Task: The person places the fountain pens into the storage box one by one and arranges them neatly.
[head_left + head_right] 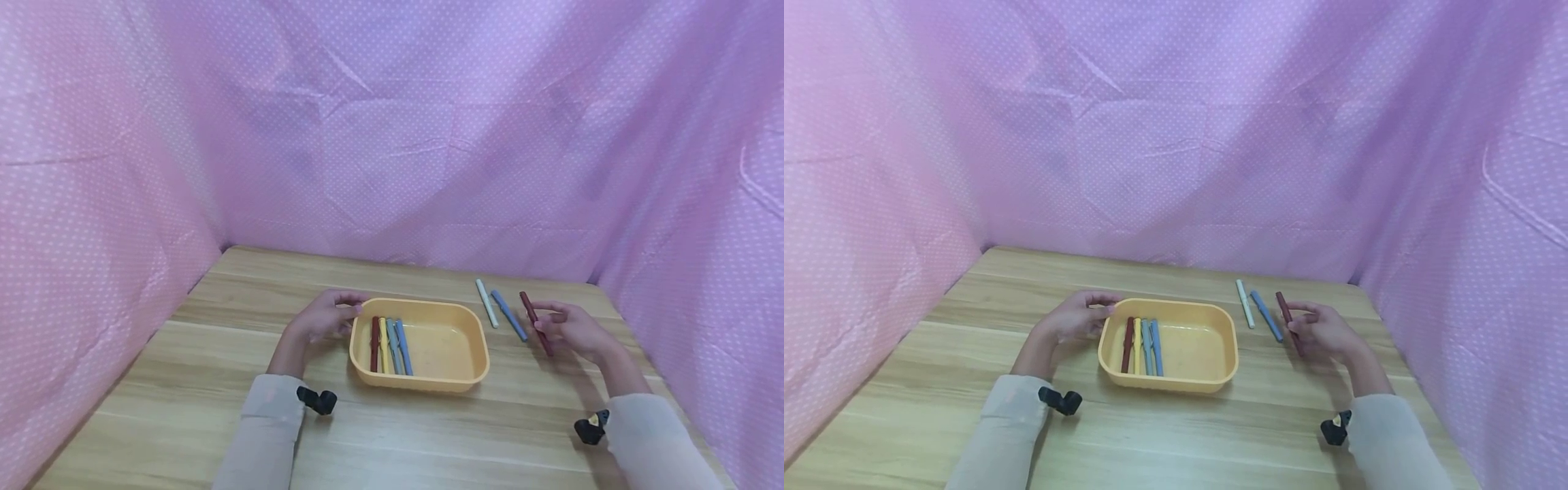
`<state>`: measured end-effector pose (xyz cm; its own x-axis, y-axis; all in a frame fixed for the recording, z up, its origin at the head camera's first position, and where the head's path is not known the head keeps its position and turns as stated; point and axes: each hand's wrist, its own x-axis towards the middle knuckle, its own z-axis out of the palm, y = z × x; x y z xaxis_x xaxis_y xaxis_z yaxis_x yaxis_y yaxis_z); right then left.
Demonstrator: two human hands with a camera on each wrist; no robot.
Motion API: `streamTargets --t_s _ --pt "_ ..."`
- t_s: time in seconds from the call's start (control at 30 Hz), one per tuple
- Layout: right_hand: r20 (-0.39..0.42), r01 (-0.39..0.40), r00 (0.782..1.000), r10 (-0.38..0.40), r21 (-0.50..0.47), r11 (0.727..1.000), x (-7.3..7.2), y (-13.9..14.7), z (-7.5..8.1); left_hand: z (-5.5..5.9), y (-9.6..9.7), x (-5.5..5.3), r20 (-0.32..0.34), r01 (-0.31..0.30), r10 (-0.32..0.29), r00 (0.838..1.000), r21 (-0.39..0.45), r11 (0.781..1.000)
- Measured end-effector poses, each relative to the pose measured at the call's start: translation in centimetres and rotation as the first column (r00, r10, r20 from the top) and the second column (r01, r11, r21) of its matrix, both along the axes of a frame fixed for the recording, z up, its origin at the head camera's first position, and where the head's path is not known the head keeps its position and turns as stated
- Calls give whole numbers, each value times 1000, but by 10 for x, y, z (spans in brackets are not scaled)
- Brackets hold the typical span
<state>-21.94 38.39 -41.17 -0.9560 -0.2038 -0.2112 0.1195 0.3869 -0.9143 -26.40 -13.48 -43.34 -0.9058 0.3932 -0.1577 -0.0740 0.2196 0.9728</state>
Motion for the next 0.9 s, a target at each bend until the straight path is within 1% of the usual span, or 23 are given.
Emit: streamTargets --t_s 0.23,0.33,0.53,0.63,0.83,0.9 --pt "20 12 1000 -10 -105 994 0 -9 4 2 -1 1 4 -13 13 1000 7 1000" --pt "42 22 999 -16 -151 988 -1 -12 5 2 -1 0 -3 -5 5 1000 10 1000" --pt "90 50 995 -29 -237 970 0 -24 12 0 -2 -1 -3 -2 2 1000 12 1000" --pt "99 43 995 -16 -281 959 1 -31 14 -1 -2 -2 -2 1 -1 1000 13 1000" --pt "108 44 994 -8 -327 944 3 -42 15 0 0 -2 3 12 -12 1000 23 1000" --pt "108 45 994 -10 -328 944 3 -45 16 1 1 -2 5 14 -14 1000 29 999"
